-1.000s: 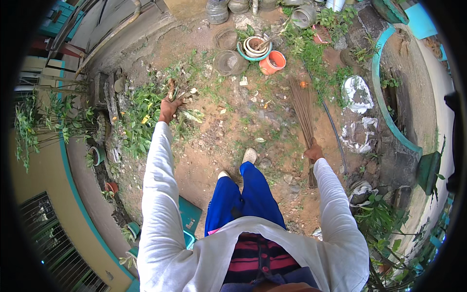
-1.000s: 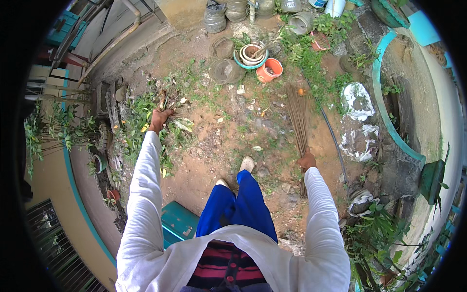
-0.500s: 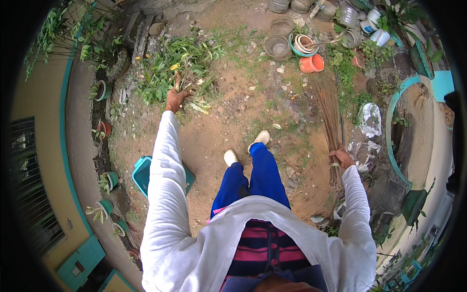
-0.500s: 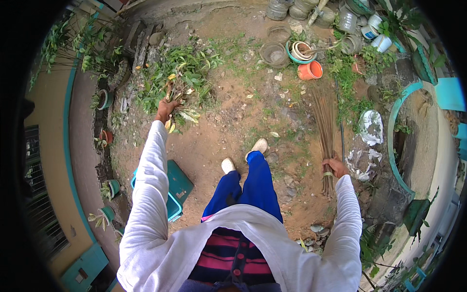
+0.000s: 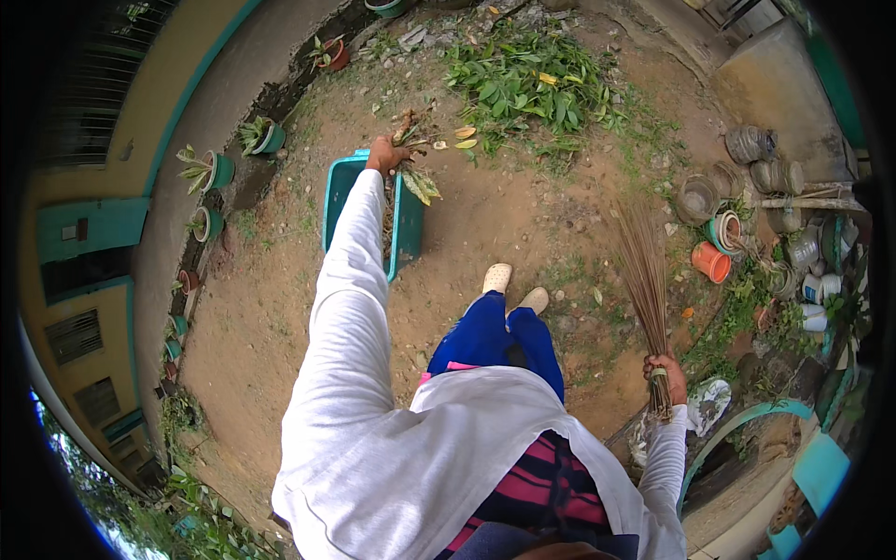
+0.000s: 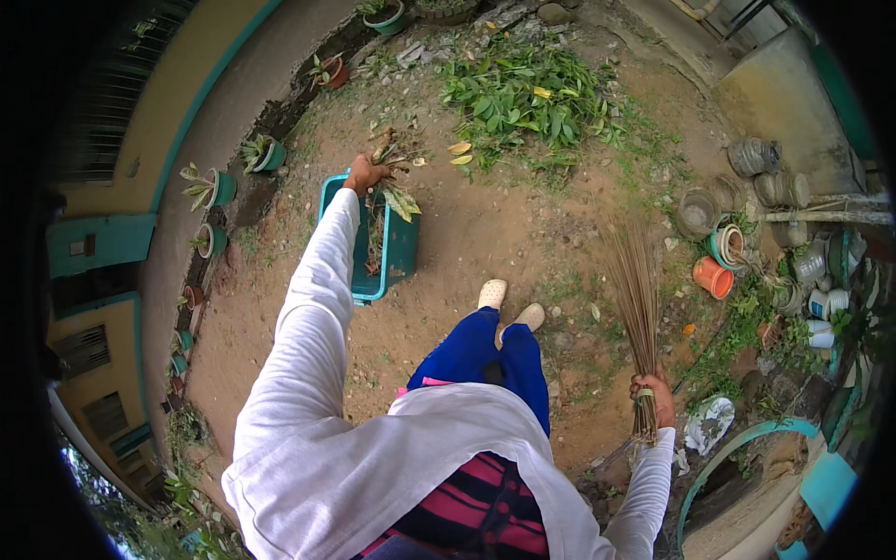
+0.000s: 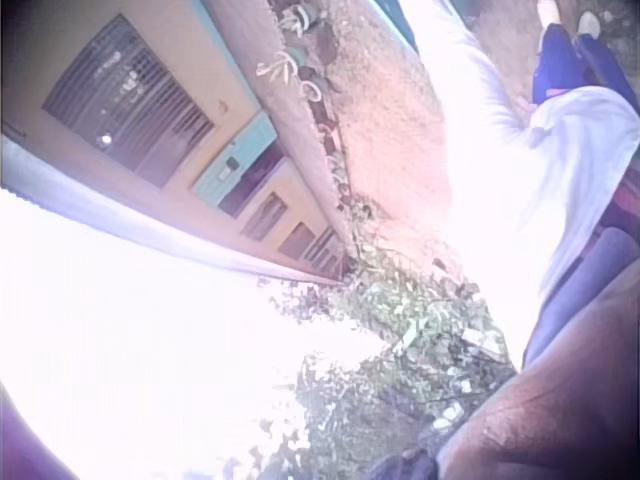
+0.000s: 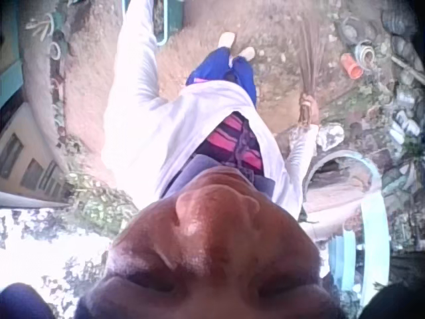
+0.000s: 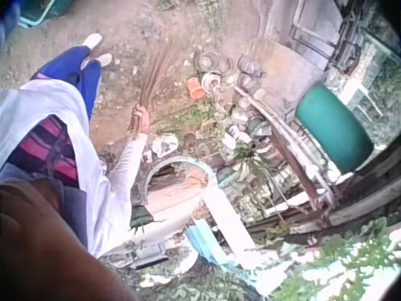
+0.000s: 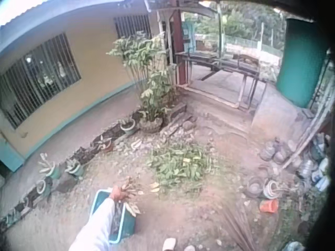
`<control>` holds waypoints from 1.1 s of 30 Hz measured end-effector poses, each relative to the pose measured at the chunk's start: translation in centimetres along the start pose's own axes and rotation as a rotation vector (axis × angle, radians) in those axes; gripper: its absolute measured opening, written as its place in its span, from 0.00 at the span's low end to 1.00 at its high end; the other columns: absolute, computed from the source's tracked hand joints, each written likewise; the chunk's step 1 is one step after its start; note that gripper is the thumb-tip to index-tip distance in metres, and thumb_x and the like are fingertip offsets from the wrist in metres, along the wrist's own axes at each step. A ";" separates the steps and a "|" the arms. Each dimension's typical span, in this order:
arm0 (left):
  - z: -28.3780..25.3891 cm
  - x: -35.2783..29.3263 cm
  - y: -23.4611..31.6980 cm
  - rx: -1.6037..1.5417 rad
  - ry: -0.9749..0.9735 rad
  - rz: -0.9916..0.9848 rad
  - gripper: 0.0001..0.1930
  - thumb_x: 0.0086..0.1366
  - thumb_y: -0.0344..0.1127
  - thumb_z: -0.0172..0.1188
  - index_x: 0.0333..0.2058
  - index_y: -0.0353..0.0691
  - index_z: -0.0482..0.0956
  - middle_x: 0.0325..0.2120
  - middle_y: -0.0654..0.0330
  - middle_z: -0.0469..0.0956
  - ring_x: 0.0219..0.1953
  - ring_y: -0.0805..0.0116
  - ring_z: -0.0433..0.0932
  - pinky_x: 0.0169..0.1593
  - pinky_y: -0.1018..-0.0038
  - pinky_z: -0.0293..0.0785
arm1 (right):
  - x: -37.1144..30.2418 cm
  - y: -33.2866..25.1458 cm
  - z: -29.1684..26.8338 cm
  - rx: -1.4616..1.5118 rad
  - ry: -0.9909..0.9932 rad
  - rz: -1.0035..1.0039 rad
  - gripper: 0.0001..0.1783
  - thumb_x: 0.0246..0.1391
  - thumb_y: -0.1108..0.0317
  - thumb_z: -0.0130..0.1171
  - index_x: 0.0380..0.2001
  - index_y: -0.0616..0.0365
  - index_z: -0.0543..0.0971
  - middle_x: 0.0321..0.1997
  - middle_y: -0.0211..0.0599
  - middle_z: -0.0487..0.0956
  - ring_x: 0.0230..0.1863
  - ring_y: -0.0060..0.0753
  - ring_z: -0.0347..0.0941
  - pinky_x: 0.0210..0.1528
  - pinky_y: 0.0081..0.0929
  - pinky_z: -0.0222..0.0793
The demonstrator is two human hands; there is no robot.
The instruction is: The person sweeps a dirt yard with a traditional broom, gathering leaves and debris into a pile. They then pick up the debris by hand and place it into a blue plastic bin, repeating the process across different areas of the yard.
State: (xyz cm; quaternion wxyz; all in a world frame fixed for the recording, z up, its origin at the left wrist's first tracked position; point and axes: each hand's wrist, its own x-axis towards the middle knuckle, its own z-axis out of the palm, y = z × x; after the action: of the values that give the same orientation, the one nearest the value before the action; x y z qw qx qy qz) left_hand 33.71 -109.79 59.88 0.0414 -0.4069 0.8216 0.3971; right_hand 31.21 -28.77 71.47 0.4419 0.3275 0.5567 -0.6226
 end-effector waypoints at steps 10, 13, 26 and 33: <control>-6.6 -5.5 -10.2 0.186 0.136 -0.388 0.38 0.42 0.42 0.74 0.55 0.41 0.71 0.51 0.47 0.73 0.51 0.53 0.73 0.54 0.63 0.70 | -0.7 -2.5 5.5 -0.256 0.016 0.102 0.34 0.47 0.75 0.56 0.58 0.50 0.56 0.25 0.36 0.73 0.20 0.31 0.72 0.20 0.30 0.71; -6.0 -6.0 -9.8 0.274 0.121 -0.375 0.41 0.42 0.46 0.74 0.56 0.39 0.70 0.58 0.39 0.62 0.59 0.50 0.64 0.59 0.61 0.65 | -2.0 -2.3 3.2 -0.269 0.031 0.105 0.35 0.48 0.72 0.58 0.59 0.51 0.56 0.25 0.35 0.73 0.19 0.30 0.72 0.20 0.30 0.71; 6.0 1.4 2.7 0.283 -0.377 0.045 0.25 0.54 0.41 0.65 0.50 0.37 0.75 0.46 0.48 0.77 0.49 0.54 0.76 0.51 0.67 0.71 | 2.8 8.8 -0.9 0.002 0.275 0.100 0.12 0.41 0.67 0.63 0.28 0.59 0.71 0.23 0.34 0.74 0.21 0.30 0.70 0.22 0.30 0.68; 17.8 0.2 14.1 0.360 -0.491 0.496 0.20 0.54 0.35 0.64 0.46 0.40 0.78 0.39 0.51 0.80 0.41 0.59 0.79 0.46 0.67 0.74 | -3.7 8.1 4.9 0.039 0.161 0.047 0.22 0.46 0.69 0.57 0.47 0.55 0.70 0.20 0.31 0.73 0.17 0.27 0.70 0.19 0.27 0.67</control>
State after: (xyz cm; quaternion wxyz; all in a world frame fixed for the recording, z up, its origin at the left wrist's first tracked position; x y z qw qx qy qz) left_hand 19.15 -92.69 56.39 0.2101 -0.0753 0.9171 0.3304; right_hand 40.47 -32.83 72.35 0.4035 0.3981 0.5705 -0.5943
